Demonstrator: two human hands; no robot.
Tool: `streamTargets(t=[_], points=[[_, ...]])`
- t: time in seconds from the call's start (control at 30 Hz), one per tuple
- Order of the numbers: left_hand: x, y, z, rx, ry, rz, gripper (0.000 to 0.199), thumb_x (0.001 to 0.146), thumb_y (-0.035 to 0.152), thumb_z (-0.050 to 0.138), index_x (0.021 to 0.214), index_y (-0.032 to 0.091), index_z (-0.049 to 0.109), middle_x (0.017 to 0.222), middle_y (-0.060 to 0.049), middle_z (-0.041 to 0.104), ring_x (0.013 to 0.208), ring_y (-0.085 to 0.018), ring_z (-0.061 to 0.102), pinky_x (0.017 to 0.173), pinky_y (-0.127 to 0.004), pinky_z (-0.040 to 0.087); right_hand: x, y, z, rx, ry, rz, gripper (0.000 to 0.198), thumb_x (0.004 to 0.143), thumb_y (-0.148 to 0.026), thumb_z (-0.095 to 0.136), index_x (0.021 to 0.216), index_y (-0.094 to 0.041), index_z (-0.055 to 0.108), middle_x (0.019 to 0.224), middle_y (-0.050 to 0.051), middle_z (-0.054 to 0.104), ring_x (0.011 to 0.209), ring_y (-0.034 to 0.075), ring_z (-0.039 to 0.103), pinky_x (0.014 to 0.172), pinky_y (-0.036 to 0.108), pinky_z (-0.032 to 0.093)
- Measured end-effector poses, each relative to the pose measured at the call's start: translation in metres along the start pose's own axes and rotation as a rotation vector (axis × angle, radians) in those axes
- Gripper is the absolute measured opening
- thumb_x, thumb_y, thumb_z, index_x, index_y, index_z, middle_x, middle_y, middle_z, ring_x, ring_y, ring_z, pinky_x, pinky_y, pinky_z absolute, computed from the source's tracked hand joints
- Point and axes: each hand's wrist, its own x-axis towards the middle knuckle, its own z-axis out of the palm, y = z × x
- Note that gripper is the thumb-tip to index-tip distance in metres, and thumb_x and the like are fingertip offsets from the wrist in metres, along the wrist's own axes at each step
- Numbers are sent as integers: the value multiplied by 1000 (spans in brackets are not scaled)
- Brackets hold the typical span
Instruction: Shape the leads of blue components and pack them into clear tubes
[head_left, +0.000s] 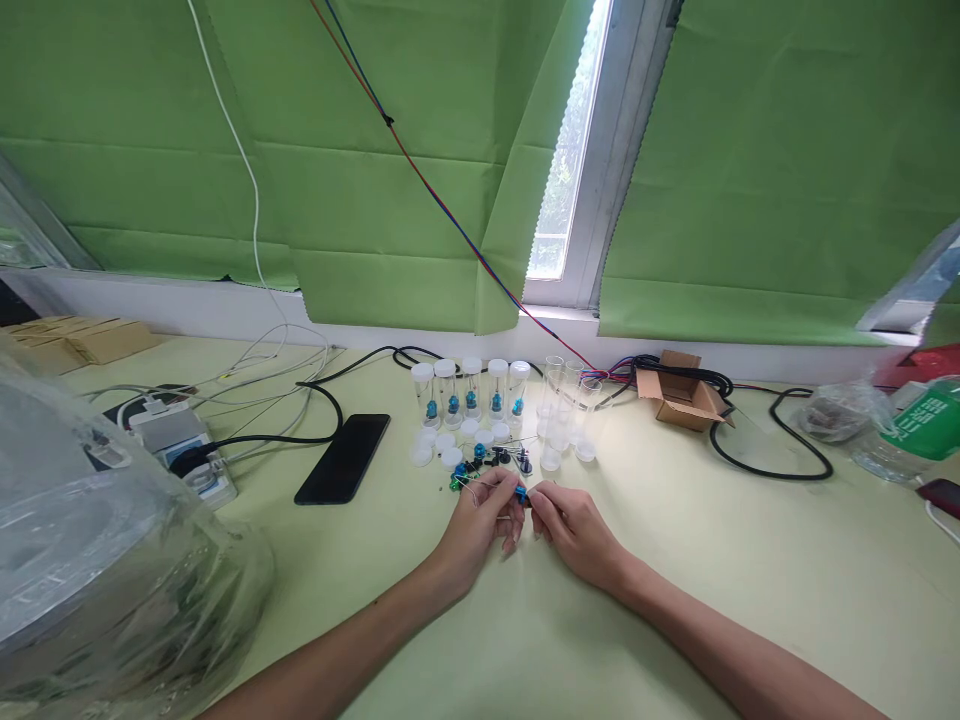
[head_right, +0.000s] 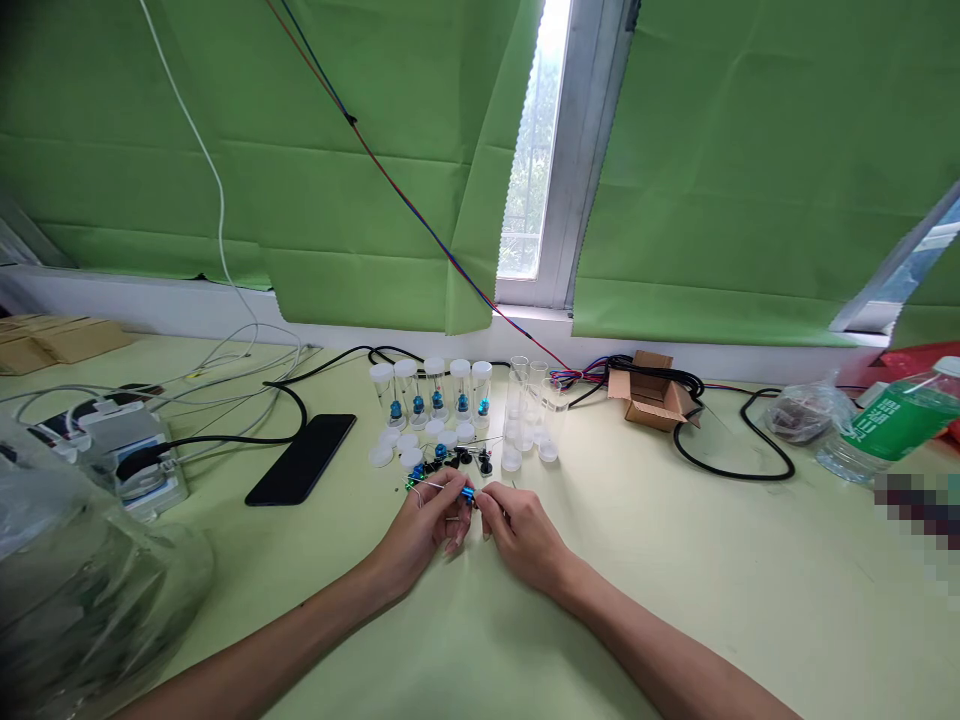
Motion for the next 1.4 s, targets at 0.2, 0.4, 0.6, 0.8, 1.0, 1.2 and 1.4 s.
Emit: streamTargets(t=[0.2,0.4,0.6,0.8,1.0,1.2,1.4], points=[[0,3,1,-40,36,-9,30,82,46,65,80,17,56,55,3,54,42,-8,45,37,-17,36,-1,0,1,72,15,45,18,96,-32,47,107,-18,54,62,-4,55,54,13,47,54,24,37],[0,4,2,-33,39,-18,31,82,47,65,79,17,55,54,3,54,43,-8,45,37,-17,36,-2,0,1,65,-5,41,14,95,-29,47,104,-19,52,63,-4,55,56,13,47,54,24,37],[-1,4,3,-12,23,-10,29,84,44,63,78,17,54,53,3,54,42,-7,45,37,-17,36,-1,1,0,47,-17,31,14,98,-28,43,95,-19,53,64,-3,54,56,12,47,57,24,37],[-1,2,2,-1,10,-7,30,84,45,63,78,18,53,54,3,54,40,-7,45,36,-17,34,-3,2,0,40,-22,8,24,100,-28,40,81,-20,51,65,-3,53,57,12,47,59,24,37],[0,-1,0,21,2,-2,31,85,47,62,79,18,53,55,3,54,41,-7,45,37,-17,37,-2,3,1,3,-20,-7,34,101,-30,36,70,-20,46,61,-3,50,55,11,45,59,24,36],[0,0,1,28,5,-6,31,83,47,64,78,17,54,55,3,55,41,-7,46,37,-17,36,-2,1,0,-21,-16,-6,40,102,-31,33,66,-20,46,58,-3,48,54,12,45,59,24,36],[0,1,1,-4,7,-19,31,83,46,64,79,17,54,55,3,56,41,-7,46,37,-17,36,0,-1,0,16,10,21,33,101,-33,36,75,-19,52,59,-3,50,53,12,45,57,24,36]])
